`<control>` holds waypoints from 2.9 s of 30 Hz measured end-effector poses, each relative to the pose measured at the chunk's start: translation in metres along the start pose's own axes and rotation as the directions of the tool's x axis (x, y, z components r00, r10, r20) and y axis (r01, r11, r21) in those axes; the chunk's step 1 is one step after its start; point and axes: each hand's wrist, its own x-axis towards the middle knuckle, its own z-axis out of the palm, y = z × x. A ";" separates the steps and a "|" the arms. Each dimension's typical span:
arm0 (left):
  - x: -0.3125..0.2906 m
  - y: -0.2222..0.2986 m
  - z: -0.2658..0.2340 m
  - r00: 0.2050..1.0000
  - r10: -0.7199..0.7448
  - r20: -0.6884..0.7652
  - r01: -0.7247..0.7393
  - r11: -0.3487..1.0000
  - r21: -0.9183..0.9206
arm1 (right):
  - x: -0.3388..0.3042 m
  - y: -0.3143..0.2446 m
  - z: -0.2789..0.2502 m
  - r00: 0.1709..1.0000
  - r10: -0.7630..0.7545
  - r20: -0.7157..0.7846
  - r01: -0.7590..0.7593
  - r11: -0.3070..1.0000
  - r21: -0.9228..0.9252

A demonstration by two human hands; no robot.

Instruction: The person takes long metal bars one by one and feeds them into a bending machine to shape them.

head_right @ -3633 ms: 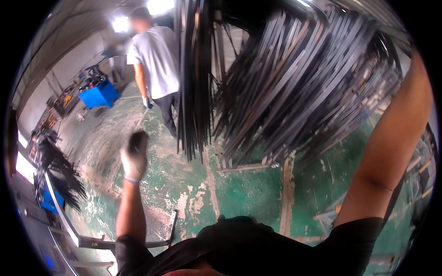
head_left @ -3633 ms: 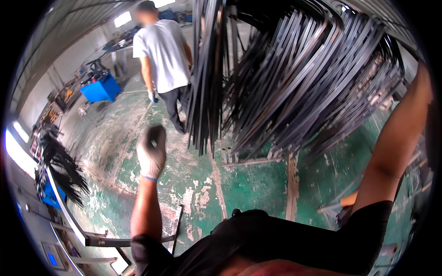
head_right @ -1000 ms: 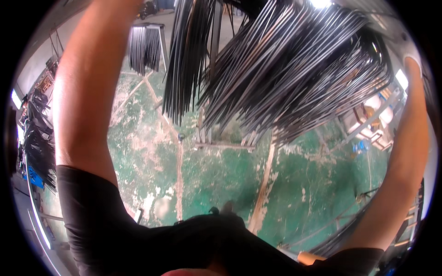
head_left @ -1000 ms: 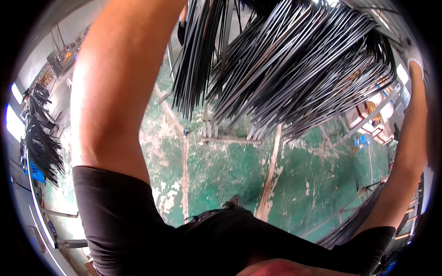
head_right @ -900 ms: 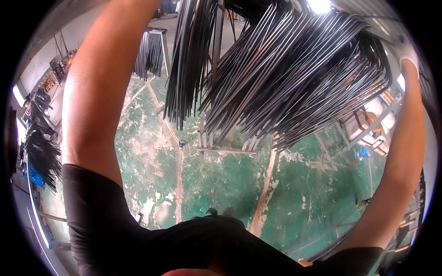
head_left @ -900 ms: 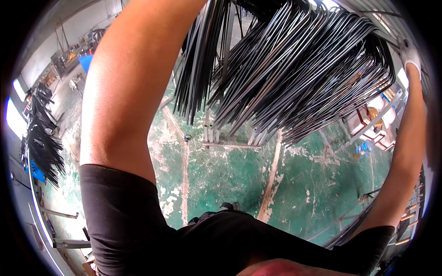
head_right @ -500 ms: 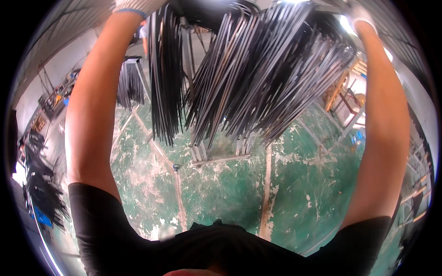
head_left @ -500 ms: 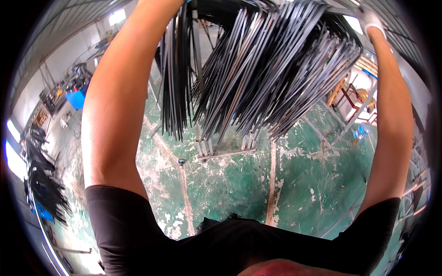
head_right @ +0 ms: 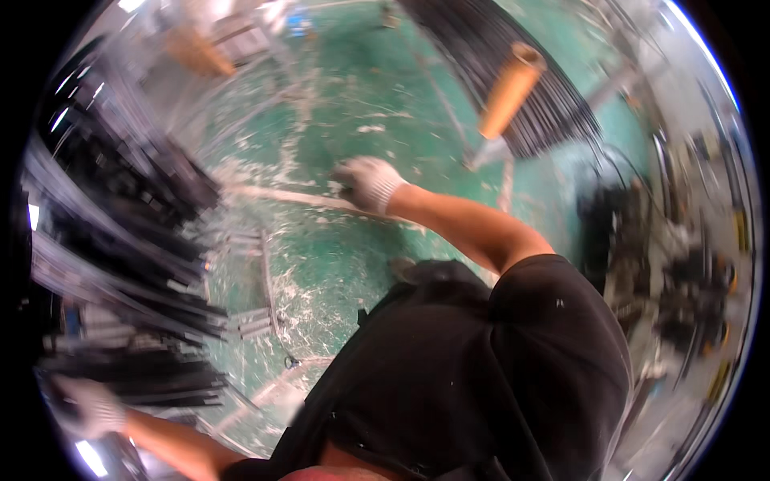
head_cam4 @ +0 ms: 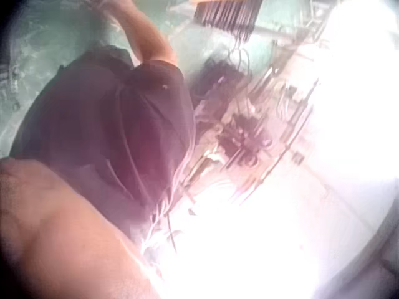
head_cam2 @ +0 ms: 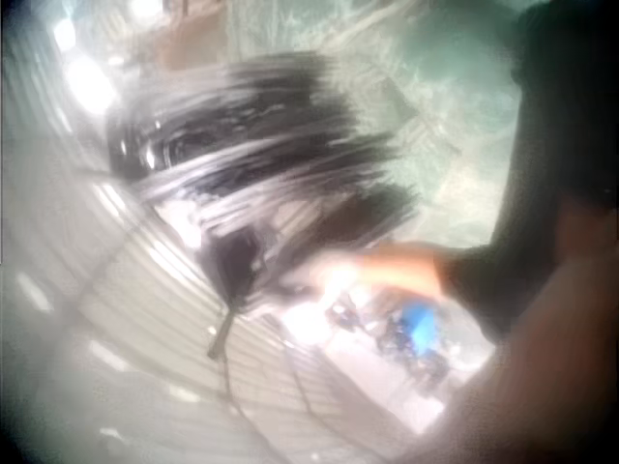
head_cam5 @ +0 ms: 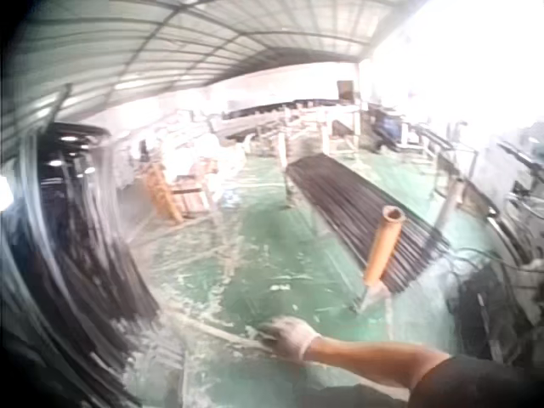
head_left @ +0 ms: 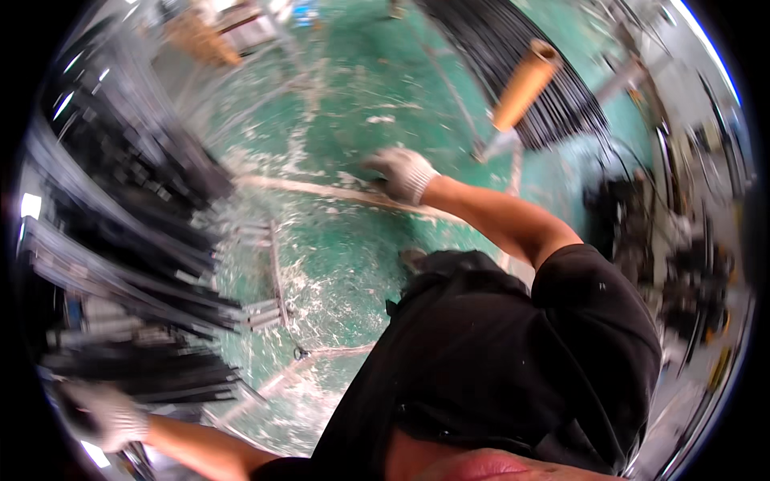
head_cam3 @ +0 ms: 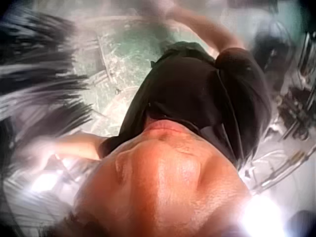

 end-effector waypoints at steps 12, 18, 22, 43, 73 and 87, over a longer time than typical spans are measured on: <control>-0.350 0.455 -0.008 -0.091 0.223 0.971 0.992 0.106 0.069 | -0.335 0.356 -0.168 0.101 0.924 -0.370 -0.994 0.077 -0.081; -0.269 0.604 0.121 0.158 0.067 0.985 0.925 0.339 -0.171 | -0.298 0.546 -0.233 0.129 0.930 -0.344 -0.976 0.058 -0.211; -0.201 0.797 0.147 0.247 0.143 0.958 0.911 0.304 -0.280 | -0.261 0.654 -0.259 0.160 0.927 -0.338 -0.968 0.081 -0.238; -0.184 1.067 0.161 0.679 0.520 0.519 0.263 0.487 -0.833 | -0.226 0.781 -0.279 0.182 0.980 0.078 -0.915 0.198 -0.351; -0.385 1.126 0.139 -0.380 0.834 0.400 0.890 0.212 0.403 | -0.335 0.442 -0.374 -0.039 0.985 0.170 -0.999 -0.037 -0.018; -0.339 1.207 0.105 -0.492 0.870 0.025 0.237 0.107 0.966 | -0.569 0.206 -0.263 -0.429 0.826 -0.367 -0.875 -0.481 -0.060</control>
